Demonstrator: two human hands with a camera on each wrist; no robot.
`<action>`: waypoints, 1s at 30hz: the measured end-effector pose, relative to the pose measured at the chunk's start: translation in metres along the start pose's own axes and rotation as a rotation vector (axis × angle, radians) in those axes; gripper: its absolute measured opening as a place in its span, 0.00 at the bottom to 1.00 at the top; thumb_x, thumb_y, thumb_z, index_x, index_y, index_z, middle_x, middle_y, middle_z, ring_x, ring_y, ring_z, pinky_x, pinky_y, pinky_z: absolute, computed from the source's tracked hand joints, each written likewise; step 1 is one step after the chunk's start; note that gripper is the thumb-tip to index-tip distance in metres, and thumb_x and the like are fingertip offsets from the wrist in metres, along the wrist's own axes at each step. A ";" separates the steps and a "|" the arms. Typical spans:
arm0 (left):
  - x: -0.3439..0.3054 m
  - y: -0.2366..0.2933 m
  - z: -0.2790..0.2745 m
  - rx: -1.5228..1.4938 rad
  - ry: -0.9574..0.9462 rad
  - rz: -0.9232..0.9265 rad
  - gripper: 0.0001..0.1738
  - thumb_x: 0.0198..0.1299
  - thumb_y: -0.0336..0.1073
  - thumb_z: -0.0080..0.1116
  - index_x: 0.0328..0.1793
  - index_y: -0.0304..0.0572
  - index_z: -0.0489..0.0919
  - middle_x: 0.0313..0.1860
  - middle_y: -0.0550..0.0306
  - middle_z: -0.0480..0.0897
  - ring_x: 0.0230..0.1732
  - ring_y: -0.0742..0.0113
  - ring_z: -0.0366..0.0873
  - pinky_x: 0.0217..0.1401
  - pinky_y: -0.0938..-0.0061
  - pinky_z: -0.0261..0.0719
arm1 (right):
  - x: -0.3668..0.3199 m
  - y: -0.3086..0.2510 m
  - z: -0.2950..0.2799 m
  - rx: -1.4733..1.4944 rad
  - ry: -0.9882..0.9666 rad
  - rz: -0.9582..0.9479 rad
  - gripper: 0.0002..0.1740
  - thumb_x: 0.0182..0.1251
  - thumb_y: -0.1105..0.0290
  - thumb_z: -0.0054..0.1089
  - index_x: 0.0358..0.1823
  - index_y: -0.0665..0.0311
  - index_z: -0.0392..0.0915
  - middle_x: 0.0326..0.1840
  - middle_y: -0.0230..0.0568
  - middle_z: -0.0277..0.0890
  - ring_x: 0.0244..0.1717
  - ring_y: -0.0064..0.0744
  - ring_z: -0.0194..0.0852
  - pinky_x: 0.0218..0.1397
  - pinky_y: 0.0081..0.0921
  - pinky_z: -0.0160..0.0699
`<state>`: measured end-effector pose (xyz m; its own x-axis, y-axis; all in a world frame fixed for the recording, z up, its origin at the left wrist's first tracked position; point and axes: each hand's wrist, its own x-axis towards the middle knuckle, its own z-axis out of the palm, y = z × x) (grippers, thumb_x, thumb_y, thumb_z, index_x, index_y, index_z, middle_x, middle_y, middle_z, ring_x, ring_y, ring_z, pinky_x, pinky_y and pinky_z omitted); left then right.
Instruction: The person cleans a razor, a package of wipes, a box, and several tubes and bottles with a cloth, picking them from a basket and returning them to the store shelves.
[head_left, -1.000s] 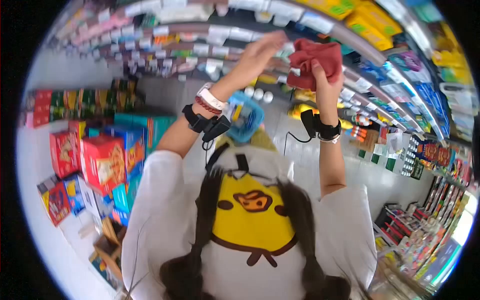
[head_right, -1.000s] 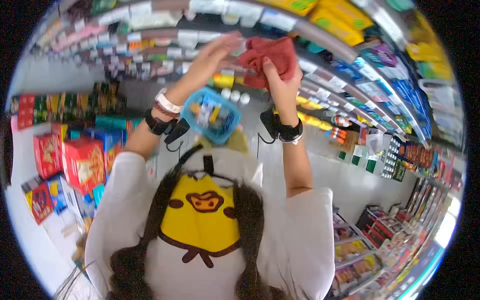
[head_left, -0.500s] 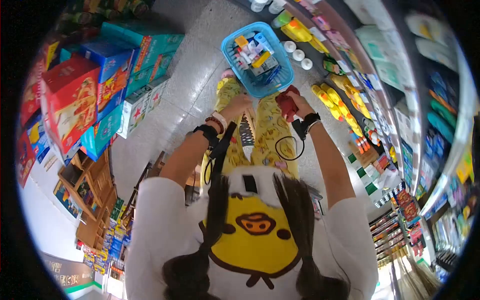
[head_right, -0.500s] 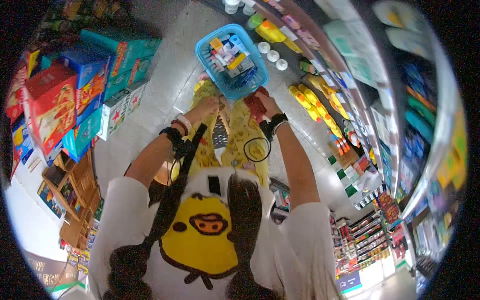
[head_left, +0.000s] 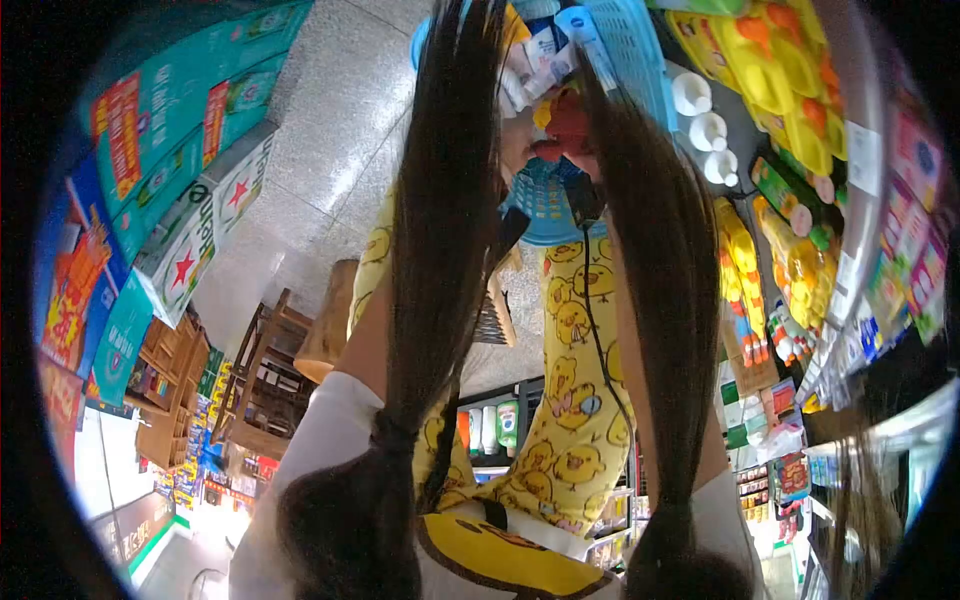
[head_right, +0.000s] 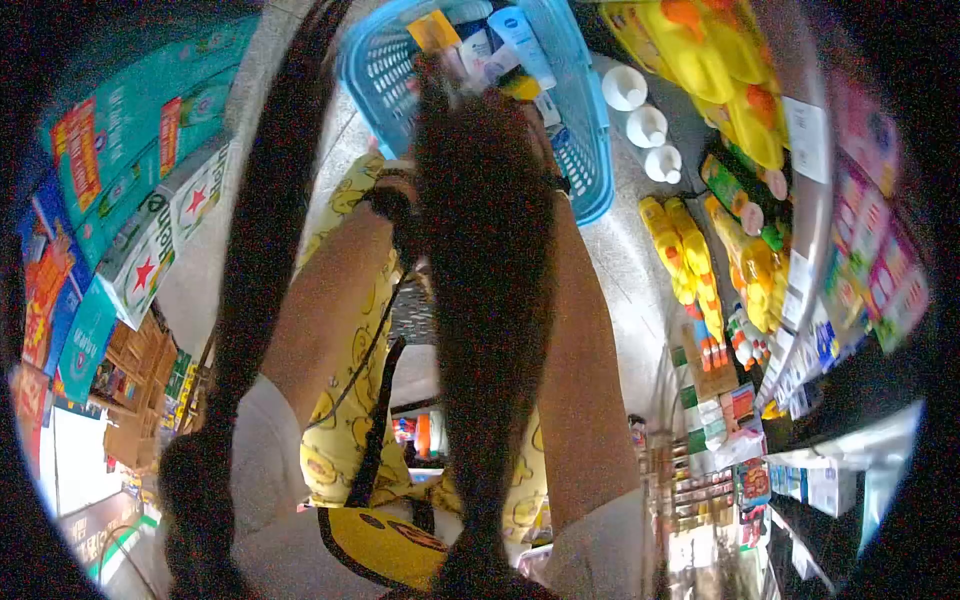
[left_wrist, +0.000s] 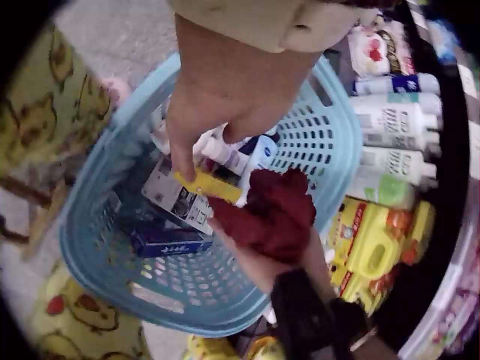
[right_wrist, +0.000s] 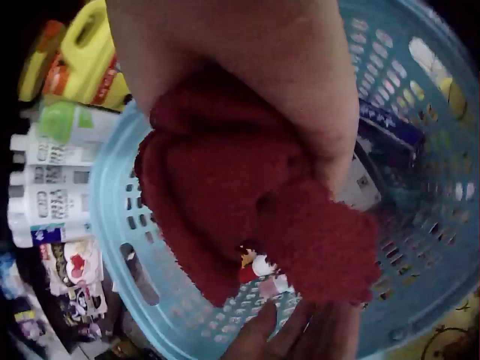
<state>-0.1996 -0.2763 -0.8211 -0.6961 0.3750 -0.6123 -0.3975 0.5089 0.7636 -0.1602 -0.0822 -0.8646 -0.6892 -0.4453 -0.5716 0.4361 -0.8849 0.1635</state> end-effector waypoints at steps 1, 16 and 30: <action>0.009 -0.003 0.007 0.052 -0.023 0.014 0.25 0.57 0.35 0.58 0.58 0.40 0.64 0.42 0.51 0.79 0.39 0.60 0.78 0.44 0.69 0.79 | 0.009 0.002 -0.016 0.072 -0.112 0.003 0.18 0.70 0.58 0.44 0.56 0.59 0.69 0.52 0.40 0.75 0.52 0.40 0.75 0.56 0.42 0.75; -0.045 0.078 -0.017 -0.078 -0.298 -0.255 0.18 0.57 0.42 0.59 0.50 0.39 0.78 0.44 0.44 0.82 0.48 0.55 0.79 0.50 0.61 0.75 | -0.037 0.009 0.006 0.065 -0.016 0.067 0.12 0.65 0.59 0.48 0.44 0.56 0.69 0.37 0.37 0.71 0.35 0.37 0.72 0.40 0.42 0.79; -0.298 0.524 -0.217 -0.007 -0.658 0.215 0.32 0.53 0.45 0.69 0.58 0.36 0.69 0.42 0.61 0.79 0.41 0.74 0.75 0.46 0.76 0.75 | -0.347 0.059 0.568 -0.606 0.040 -0.313 0.26 0.67 0.68 0.51 0.65 0.65 0.62 0.58 0.42 0.72 0.57 0.33 0.73 0.60 0.31 0.73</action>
<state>-0.3305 -0.2895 -0.1945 -0.2528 0.8604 -0.4425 -0.2963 0.3665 0.8820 -0.2243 -0.0572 -0.2005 -0.8188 -0.1652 -0.5497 0.4748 -0.7331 -0.4869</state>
